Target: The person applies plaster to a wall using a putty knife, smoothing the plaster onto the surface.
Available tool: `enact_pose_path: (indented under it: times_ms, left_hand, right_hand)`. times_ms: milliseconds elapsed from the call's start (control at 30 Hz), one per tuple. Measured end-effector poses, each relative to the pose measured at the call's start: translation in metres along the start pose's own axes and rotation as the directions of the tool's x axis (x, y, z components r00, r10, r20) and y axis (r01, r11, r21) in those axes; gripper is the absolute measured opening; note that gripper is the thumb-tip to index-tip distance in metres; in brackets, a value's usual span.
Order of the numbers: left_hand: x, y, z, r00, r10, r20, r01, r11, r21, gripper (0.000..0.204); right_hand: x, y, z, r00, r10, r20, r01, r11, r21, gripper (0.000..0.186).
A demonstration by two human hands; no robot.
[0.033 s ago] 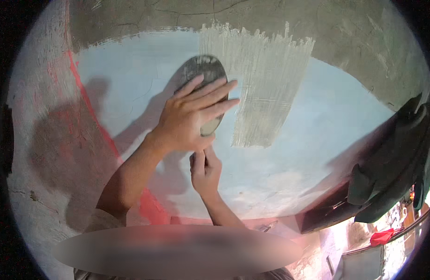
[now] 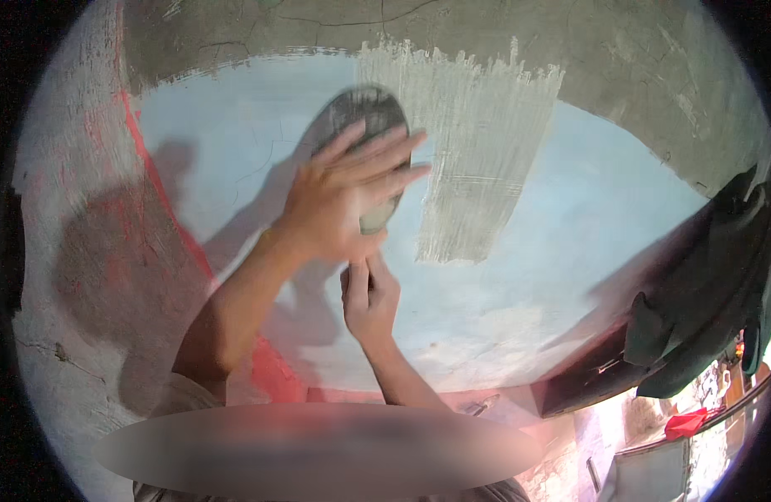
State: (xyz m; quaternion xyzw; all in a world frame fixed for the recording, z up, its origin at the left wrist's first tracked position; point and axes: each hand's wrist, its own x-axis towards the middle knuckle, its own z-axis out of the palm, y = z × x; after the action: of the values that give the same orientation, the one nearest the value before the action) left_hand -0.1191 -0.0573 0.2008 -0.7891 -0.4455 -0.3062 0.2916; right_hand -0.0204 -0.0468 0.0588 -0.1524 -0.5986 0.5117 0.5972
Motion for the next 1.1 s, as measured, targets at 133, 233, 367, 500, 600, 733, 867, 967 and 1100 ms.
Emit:
enact_pose_path:
  times_ms: [133,233,367,500,600,733,867,967,1100]
  left_hand:
    - [0.027,-0.013,-0.01,0.996,0.059,-0.068,-0.053,0.995,0.087,0.075]
    - [0.017,-0.003,-0.001,0.996,0.035,-0.078,-0.028,0.996,0.082,0.074]
    - [0.003,-0.002,-0.001,1.0,-0.006,-0.017,0.007,0.999,0.051,0.074]
    - [0.03,-0.014,-0.018,0.995,0.067,-0.067,-0.059,0.991,0.124,0.075]
    - [0.03,-0.012,-0.014,0.995,0.08,-0.052,-0.072,0.988,0.136,0.076]
    - [-0.001,-0.001,0.008,1.0,0.009,-0.002,-0.009,0.995,0.097,0.075]
    - [-0.024,0.011,0.024,0.998,-0.035,0.058,0.03,0.996,0.088,0.073]
    - [-0.028,0.021,0.021,0.991,-0.002,0.13,0.002,1.0,0.004,0.072]
    - [-0.02,0.01,0.011,0.943,0.076,0.324,0.048,0.932,-0.36,0.065]
  right_hand:
    - [0.028,-0.024,0.001,0.999,0.024,0.046,-0.025,0.999,0.024,0.035]
    - [0.018,-0.014,-0.007,0.999,0.023,0.046,-0.023,1.0,0.003,0.037]
    - [0.004,-0.004,-0.004,0.998,0.041,0.049,-0.042,0.999,0.025,0.035]
    - [0.035,-0.029,0.005,0.996,-0.003,0.087,0.002,1.0,0.014,0.033]
    - [0.032,-0.025,0.01,1.0,-0.011,-0.002,0.011,0.999,0.051,0.029]
    - [0.007,0.028,0.005,0.993,-0.104,-0.052,0.104,0.995,-0.004,0.03]
    - [-0.017,0.046,-0.01,0.998,-0.061,-0.023,0.061,0.998,0.004,0.027]
    - [-0.03,0.048,-0.033,0.999,0.046,0.013,-0.047,0.997,0.06,0.024]
    - [-0.07,0.049,-0.066,0.94,0.231,-0.251,-0.185,0.964,0.193,0.023]
